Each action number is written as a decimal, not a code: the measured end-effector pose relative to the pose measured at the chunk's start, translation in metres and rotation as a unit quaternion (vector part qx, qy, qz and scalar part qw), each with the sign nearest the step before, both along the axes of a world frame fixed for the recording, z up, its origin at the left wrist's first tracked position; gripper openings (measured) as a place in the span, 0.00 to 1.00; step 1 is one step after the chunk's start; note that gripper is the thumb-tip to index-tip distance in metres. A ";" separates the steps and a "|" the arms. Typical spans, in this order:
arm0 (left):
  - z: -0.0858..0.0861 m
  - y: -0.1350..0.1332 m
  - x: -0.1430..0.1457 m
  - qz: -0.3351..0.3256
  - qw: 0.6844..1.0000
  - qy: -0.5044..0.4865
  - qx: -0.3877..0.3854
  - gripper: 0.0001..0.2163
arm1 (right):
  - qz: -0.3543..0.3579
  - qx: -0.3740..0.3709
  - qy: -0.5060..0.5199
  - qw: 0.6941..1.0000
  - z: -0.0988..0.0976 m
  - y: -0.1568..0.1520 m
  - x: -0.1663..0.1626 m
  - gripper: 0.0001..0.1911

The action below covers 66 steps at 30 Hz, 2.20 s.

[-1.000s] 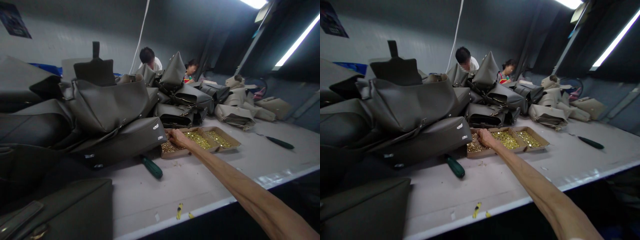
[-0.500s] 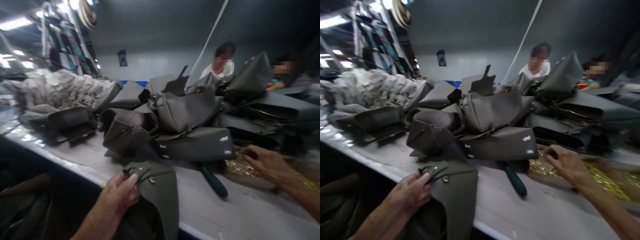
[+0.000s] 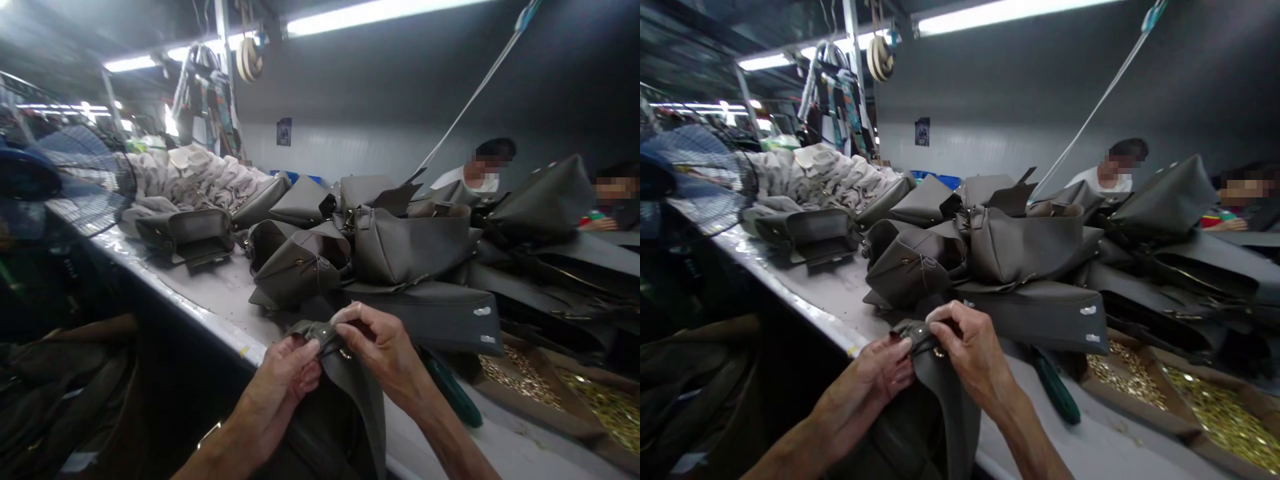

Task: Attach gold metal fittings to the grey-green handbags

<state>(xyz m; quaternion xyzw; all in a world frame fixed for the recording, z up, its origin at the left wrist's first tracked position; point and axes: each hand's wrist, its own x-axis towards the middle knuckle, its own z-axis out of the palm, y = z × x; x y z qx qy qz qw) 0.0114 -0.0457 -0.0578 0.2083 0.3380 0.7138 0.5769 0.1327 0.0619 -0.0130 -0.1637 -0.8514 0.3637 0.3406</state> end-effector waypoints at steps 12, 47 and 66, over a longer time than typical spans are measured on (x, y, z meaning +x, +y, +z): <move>-0.017 0.003 -0.001 0.022 0.996 -0.054 0.063 0.09 | 0.005 -0.139 -0.003 0.990 -0.019 0.003 -0.017 0.10; -0.009 -0.001 -0.001 0.042 0.998 0.012 0.054 0.10 | 0.050 -0.032 -0.079 0.995 0.001 -0.002 -0.022 0.07; -0.010 0.000 0.001 0.055 0.998 0.016 0.013 0.12 | -0.037 -0.081 0.002 0.996 -0.020 -0.006 -0.027 0.11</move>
